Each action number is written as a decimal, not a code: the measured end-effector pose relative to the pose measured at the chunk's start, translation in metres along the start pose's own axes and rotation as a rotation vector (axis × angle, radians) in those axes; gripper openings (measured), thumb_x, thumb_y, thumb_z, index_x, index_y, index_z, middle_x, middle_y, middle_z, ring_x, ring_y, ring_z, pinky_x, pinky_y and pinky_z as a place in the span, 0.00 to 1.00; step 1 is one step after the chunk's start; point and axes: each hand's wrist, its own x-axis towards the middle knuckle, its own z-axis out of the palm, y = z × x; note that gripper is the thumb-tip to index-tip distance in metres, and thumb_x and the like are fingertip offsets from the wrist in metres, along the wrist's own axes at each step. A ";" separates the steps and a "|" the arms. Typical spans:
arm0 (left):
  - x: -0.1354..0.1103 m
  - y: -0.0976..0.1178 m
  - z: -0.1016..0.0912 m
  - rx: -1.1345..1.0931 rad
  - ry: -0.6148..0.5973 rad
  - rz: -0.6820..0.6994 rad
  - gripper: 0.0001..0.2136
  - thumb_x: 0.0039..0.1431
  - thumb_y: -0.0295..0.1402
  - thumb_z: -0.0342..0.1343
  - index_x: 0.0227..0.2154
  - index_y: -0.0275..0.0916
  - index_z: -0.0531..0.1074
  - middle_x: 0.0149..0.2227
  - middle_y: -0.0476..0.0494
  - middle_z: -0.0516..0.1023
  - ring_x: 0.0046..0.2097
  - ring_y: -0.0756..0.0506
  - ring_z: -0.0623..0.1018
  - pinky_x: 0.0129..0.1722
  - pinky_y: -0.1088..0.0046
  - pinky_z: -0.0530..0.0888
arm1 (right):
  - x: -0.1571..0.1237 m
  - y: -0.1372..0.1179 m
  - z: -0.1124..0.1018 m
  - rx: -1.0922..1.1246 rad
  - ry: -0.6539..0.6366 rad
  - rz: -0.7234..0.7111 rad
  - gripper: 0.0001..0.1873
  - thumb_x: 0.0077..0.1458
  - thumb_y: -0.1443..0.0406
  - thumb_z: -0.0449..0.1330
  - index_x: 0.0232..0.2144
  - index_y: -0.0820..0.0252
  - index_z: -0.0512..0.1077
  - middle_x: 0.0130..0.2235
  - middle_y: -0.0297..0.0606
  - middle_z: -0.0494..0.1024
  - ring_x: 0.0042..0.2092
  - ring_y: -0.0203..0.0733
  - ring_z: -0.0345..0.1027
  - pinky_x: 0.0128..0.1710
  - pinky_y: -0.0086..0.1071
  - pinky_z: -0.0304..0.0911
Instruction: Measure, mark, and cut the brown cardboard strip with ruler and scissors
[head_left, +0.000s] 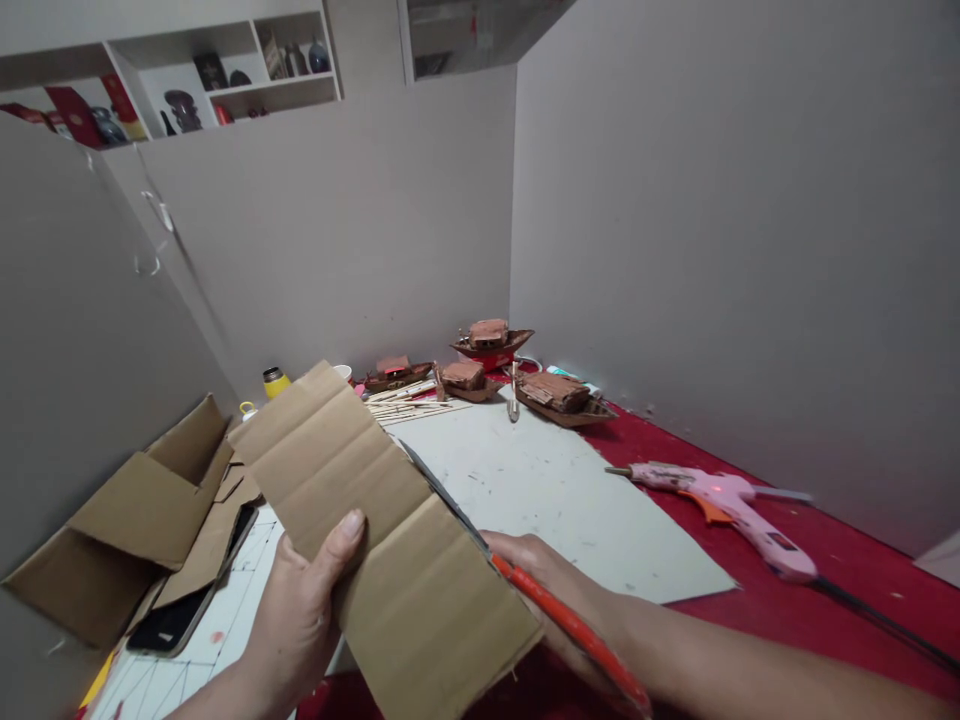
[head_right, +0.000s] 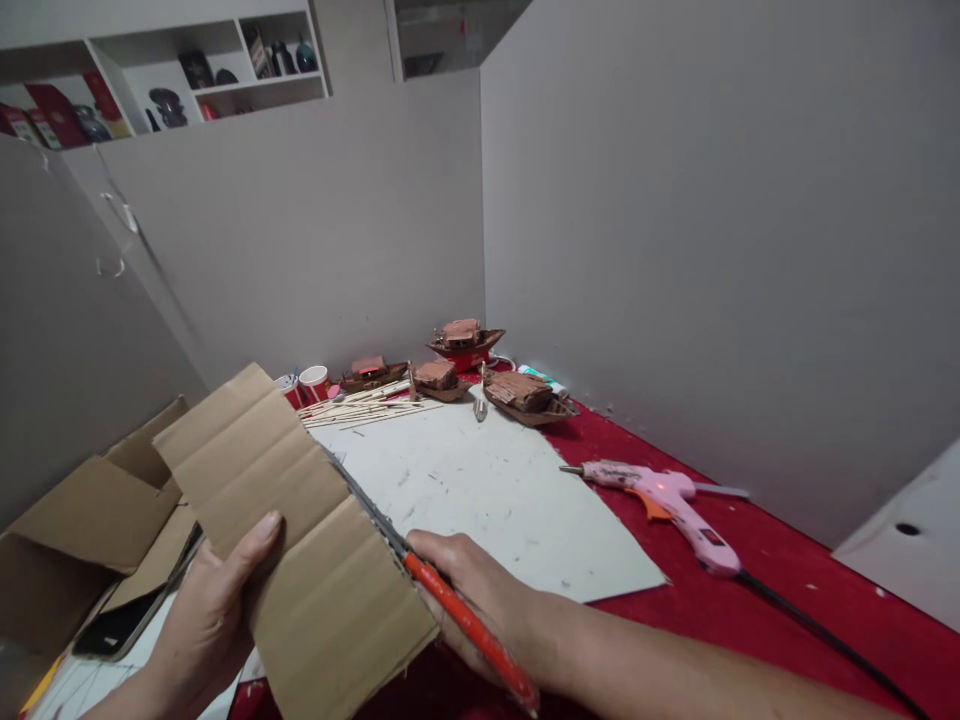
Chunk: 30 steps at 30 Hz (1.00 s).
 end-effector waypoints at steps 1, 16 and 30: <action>0.000 0.000 0.000 0.009 0.004 0.004 0.39 0.40 0.39 0.72 0.58 0.38 0.68 0.43 0.37 0.83 0.48 0.32 0.80 0.50 0.57 0.75 | 0.000 0.001 0.000 -0.001 0.003 -0.003 0.21 0.54 0.48 0.60 0.29 0.61 0.69 0.25 0.33 0.69 0.27 0.36 0.62 0.29 0.28 0.64; 0.001 -0.001 -0.001 -0.019 -0.021 -0.011 0.37 0.41 0.37 0.72 0.57 0.39 0.69 0.41 0.39 0.83 0.49 0.32 0.80 0.49 0.56 0.76 | -0.003 0.007 0.000 -0.010 0.025 0.003 0.22 0.55 0.46 0.60 0.27 0.59 0.69 0.23 0.32 0.67 0.25 0.36 0.60 0.27 0.28 0.63; 0.001 -0.001 0.001 -0.002 -0.011 0.015 0.37 0.41 0.39 0.72 0.56 0.38 0.69 0.42 0.37 0.83 0.51 0.31 0.78 0.51 0.55 0.75 | -0.003 0.007 0.002 0.088 0.033 -0.012 0.28 0.53 0.41 0.57 0.30 0.61 0.70 0.26 0.34 0.69 0.25 0.35 0.59 0.25 0.27 0.60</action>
